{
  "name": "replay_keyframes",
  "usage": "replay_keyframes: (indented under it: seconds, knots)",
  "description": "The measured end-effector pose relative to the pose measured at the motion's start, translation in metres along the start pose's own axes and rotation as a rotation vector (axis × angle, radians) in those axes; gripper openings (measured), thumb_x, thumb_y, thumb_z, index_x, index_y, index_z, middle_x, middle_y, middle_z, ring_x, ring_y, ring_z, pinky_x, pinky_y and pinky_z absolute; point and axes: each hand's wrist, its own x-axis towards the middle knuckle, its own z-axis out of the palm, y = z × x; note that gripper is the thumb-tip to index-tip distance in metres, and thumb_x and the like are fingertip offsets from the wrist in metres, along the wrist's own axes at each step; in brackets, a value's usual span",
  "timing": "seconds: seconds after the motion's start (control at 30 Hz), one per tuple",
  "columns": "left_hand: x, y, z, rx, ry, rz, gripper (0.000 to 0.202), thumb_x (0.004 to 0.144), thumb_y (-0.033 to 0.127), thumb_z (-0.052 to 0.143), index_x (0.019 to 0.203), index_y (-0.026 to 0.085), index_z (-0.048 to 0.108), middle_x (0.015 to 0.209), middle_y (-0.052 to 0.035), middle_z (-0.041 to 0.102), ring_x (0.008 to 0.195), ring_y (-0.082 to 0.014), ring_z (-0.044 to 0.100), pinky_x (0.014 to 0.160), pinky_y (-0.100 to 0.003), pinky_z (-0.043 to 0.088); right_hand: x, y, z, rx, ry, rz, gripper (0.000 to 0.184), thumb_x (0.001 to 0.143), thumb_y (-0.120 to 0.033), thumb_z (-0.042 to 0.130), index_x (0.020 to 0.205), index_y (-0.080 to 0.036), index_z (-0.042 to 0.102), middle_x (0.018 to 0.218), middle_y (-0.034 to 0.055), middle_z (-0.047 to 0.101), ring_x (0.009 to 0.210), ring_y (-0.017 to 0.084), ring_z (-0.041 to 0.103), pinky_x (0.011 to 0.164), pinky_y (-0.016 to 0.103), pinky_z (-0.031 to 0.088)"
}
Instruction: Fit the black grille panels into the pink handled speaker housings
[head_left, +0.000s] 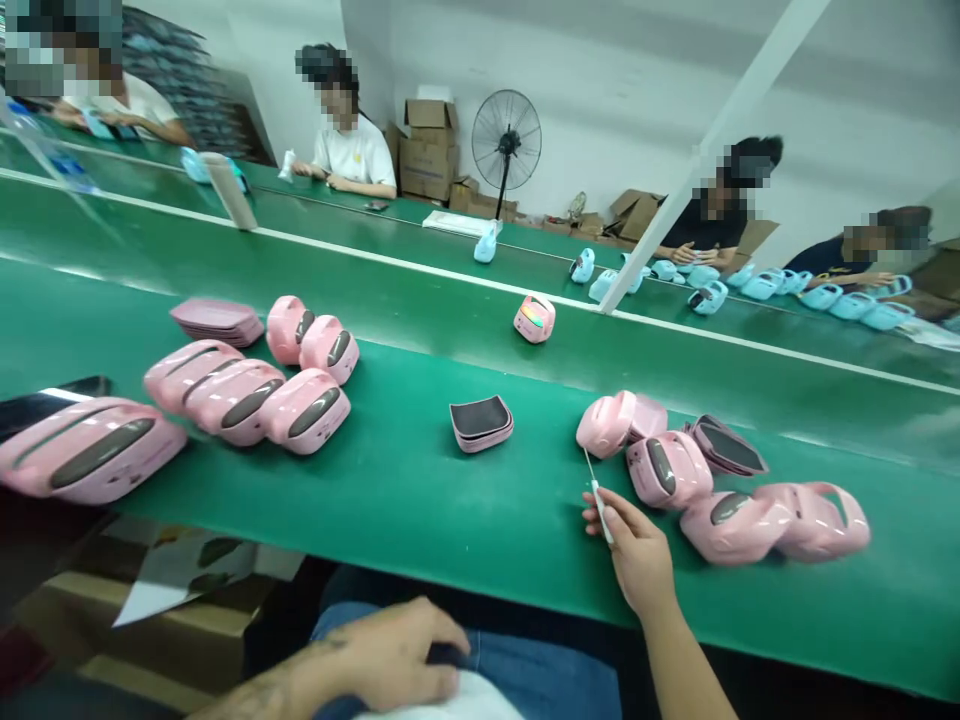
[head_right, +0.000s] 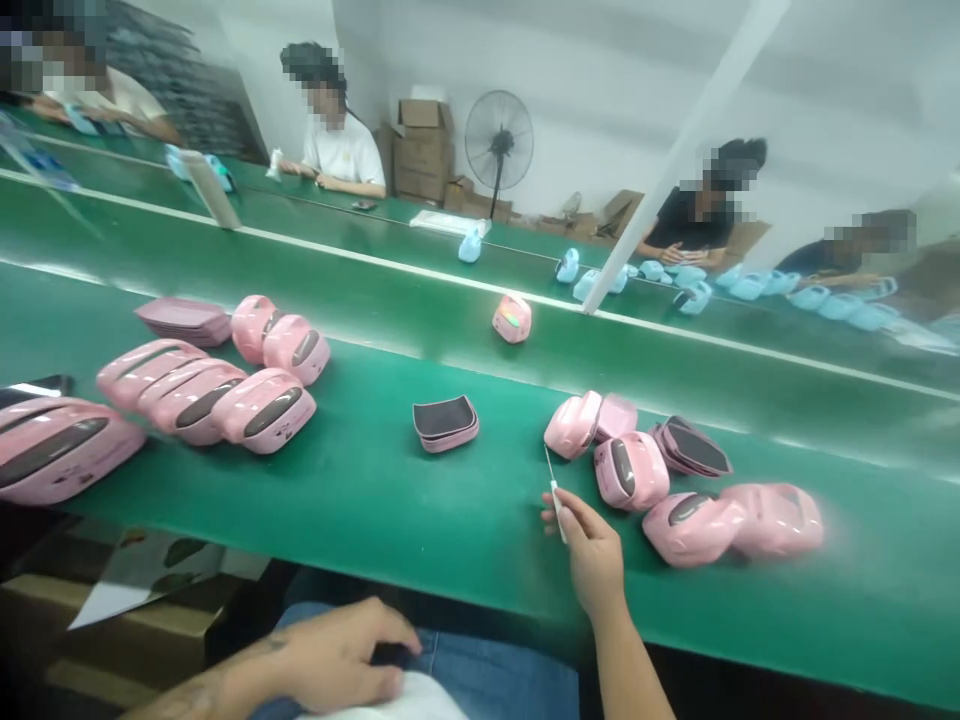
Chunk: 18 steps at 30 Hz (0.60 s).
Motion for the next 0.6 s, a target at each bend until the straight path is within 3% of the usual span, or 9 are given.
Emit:
replay_keyframes:
  seconds: [0.07, 0.1, 0.17, 0.2, 0.27, 0.37, 0.47, 0.53, 0.6]
  knots:
    - [-0.009, 0.008, -0.018, -0.049, 0.181, 0.069, 0.039, 0.096, 0.053, 0.067, 0.107, 0.017, 0.077, 0.091, -0.0063, 0.081, 0.078, -0.0214, 0.077, 0.074, -0.033, 0.062, -0.002, -0.001, 0.008, -0.047, 0.025, -0.025, 0.049, 0.076, -0.054, 0.089, 0.107, -0.017, 0.082, 0.106, 0.0137, 0.082, 0.079, 0.023, 0.073, 0.067, 0.038, 0.06]
    - [-0.008, 0.012, -0.032, -0.074, 0.337, 0.109, 0.045, 0.099, 0.055, 0.058, 0.112, 0.016, 0.076, 0.09, -0.0074, 0.081, 0.074, -0.0209, 0.077, 0.072, -0.033, 0.062, -0.001, -0.001, 0.013, -0.073, 0.031, -0.031, 0.048, 0.079, -0.053, 0.087, 0.11, -0.017, 0.08, 0.105, 0.0123, 0.082, 0.077, 0.022, 0.072, 0.065, 0.036, 0.059]
    - [0.007, 0.022, -0.066, -0.056, 0.612, 0.137, 0.055, 0.106, 0.054, 0.039, 0.137, 0.016, 0.065, 0.119, -0.0136, 0.078, 0.108, -0.0256, 0.076, 0.098, -0.043, 0.06, 0.004, -0.005, 0.027, -0.122, 0.014, -0.028, 0.047, 0.088, -0.049, 0.082, 0.122, -0.017, 0.075, 0.102, 0.0082, 0.08, 0.073, 0.018, 0.071, 0.063, 0.033, 0.058]
    - [0.019, 0.026, -0.083, -0.034, 0.724, 0.144, 0.056, 0.107, 0.052, 0.036, 0.145, 0.018, 0.059, 0.134, -0.0154, 0.073, 0.127, -0.0285, 0.069, 0.113, -0.049, 0.052, 0.01, -0.008, 0.036, -0.145, -0.008, -0.021, 0.045, 0.093, -0.046, 0.078, 0.128, -0.018, 0.071, 0.103, 0.0063, 0.078, 0.073, 0.017, 0.071, 0.064, 0.032, 0.059]
    - [0.044, 0.031, -0.109, 0.016, 0.846, 0.147, 0.07, 0.098, 0.051, 0.056, 0.159, 0.019, 0.043, 0.161, -0.0188, 0.053, 0.153, -0.0355, 0.047, 0.127, -0.059, 0.036, 0.026, -0.015, 0.058, -0.184, -0.057, 0.001, 0.039, 0.102, -0.041, 0.071, 0.133, -0.018, 0.066, 0.109, 0.0055, 0.075, 0.081, 0.016, 0.073, 0.071, 0.033, 0.063]
    - [0.079, 0.033, -0.125, 0.105, 0.844, 0.138, 0.116, 0.072, 0.044, 0.087, 0.167, 0.014, 0.027, 0.175, -0.0259, 0.03, 0.163, -0.0441, 0.03, 0.131, -0.061, 0.028, 0.062, -0.028, 0.097, -0.23, -0.097, 0.036, 0.035, 0.104, -0.04, 0.069, 0.131, -0.018, 0.066, 0.121, 0.0079, 0.072, 0.096, 0.02, 0.074, 0.082, 0.038, 0.065]
    - [0.102, 0.029, -0.126, 0.187, 0.819, 0.111, 0.111, 0.074, 0.037, 0.084, 0.166, 0.01, 0.028, 0.166, -0.0304, 0.042, 0.155, -0.0471, 0.043, 0.127, -0.065, 0.034, 0.096, -0.036, 0.13, -0.256, -0.101, 0.038, 0.035, 0.103, -0.04, 0.07, 0.13, -0.017, 0.067, 0.126, 0.0089, 0.072, 0.103, 0.022, 0.073, 0.086, 0.041, 0.065]
    - [0.113, 0.024, -0.127, 0.241, 0.791, 0.121, 0.104, 0.075, 0.036, 0.082, 0.164, 0.01, 0.034, 0.159, -0.027, 0.053, 0.15, -0.0451, 0.05, 0.126, -0.064, 0.036, 0.11, -0.034, 0.143, -0.265, -0.067, 0.017, 0.034, 0.103, -0.04, 0.07, 0.129, -0.017, 0.068, 0.125, 0.0086, 0.072, 0.102, 0.022, 0.073, 0.086, 0.041, 0.065]
    - [0.12, 0.019, -0.131, 0.276, 0.753, 0.145, 0.106, 0.074, 0.039, 0.084, 0.164, 0.013, 0.036, 0.159, -0.022, 0.056, 0.15, -0.0423, 0.051, 0.128, -0.06, 0.035, 0.117, -0.027, 0.147, -0.265, -0.005, -0.011, 0.034, 0.104, -0.041, 0.068, 0.128, -0.017, 0.067, 0.119, 0.0074, 0.072, 0.095, 0.02, 0.073, 0.082, 0.038, 0.064]
